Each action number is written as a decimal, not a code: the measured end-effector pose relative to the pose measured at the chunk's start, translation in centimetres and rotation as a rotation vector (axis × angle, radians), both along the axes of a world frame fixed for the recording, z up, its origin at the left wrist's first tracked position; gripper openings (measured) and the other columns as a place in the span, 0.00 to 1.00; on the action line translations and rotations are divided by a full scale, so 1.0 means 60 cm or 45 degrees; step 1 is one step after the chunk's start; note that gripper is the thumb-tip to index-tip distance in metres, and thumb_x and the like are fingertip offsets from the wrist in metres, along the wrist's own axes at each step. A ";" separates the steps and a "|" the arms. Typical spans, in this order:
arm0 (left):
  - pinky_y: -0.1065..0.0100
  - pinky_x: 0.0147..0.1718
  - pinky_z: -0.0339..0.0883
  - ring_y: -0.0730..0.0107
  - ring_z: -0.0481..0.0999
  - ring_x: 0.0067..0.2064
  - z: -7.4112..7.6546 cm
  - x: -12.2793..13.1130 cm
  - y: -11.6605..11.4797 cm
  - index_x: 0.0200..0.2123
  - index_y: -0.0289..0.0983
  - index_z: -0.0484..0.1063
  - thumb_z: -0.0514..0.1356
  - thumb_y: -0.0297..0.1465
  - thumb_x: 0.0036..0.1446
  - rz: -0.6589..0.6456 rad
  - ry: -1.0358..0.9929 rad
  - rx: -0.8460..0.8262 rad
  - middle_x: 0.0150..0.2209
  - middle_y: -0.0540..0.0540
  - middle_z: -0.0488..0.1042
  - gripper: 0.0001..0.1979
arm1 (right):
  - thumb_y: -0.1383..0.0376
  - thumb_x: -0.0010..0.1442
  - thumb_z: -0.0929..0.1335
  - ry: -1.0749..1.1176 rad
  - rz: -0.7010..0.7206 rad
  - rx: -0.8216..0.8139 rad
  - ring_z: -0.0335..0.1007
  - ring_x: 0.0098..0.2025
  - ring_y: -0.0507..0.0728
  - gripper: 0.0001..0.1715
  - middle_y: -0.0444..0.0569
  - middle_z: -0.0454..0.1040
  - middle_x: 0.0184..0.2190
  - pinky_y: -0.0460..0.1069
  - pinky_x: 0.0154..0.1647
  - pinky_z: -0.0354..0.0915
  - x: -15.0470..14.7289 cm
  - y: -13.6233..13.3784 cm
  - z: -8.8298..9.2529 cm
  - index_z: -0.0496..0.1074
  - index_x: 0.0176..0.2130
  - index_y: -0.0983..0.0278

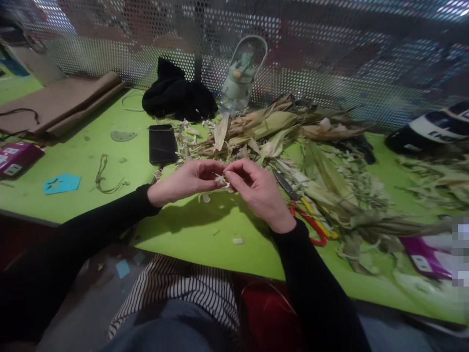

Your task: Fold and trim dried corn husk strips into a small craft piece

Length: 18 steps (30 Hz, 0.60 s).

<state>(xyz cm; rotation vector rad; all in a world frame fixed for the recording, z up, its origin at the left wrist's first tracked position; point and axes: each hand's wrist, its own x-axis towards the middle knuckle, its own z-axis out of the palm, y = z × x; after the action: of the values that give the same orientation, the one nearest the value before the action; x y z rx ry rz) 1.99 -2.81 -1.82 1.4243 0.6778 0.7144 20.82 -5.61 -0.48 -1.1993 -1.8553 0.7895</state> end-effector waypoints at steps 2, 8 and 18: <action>0.68 0.46 0.69 0.75 0.77 0.41 0.001 0.002 -0.003 0.50 0.27 0.72 0.62 0.23 0.59 -0.006 0.008 0.014 0.47 0.38 0.79 0.14 | 0.60 0.63 0.70 0.141 -0.018 -0.100 0.68 0.26 0.51 0.06 0.42 0.74 0.27 0.47 0.27 0.66 -0.002 -0.001 -0.001 0.72 0.37 0.60; 0.67 0.47 0.68 0.72 0.77 0.44 0.009 -0.001 -0.011 0.48 0.29 0.73 0.62 0.31 0.62 0.013 0.026 0.084 0.46 0.40 0.79 0.14 | 0.60 0.63 0.71 0.309 -0.031 -0.200 0.67 0.25 0.49 0.07 0.41 0.73 0.26 0.45 0.26 0.66 -0.007 -0.002 0.001 0.71 0.36 0.61; 0.72 0.31 0.60 0.79 0.68 0.29 0.007 0.001 -0.009 0.37 0.29 0.76 0.62 0.30 0.60 0.164 0.086 0.138 0.28 0.50 0.74 0.08 | 0.54 0.61 0.73 0.365 -0.020 -0.261 0.65 0.23 0.48 0.14 0.40 0.72 0.24 0.43 0.22 0.65 -0.009 -0.002 -0.008 0.72 0.36 0.62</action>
<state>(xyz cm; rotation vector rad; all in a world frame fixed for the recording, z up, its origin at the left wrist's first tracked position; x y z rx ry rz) 2.05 -3.35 -1.38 1.5197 0.7991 0.8167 20.29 -5.71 -0.95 -1.1548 -1.5586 1.1028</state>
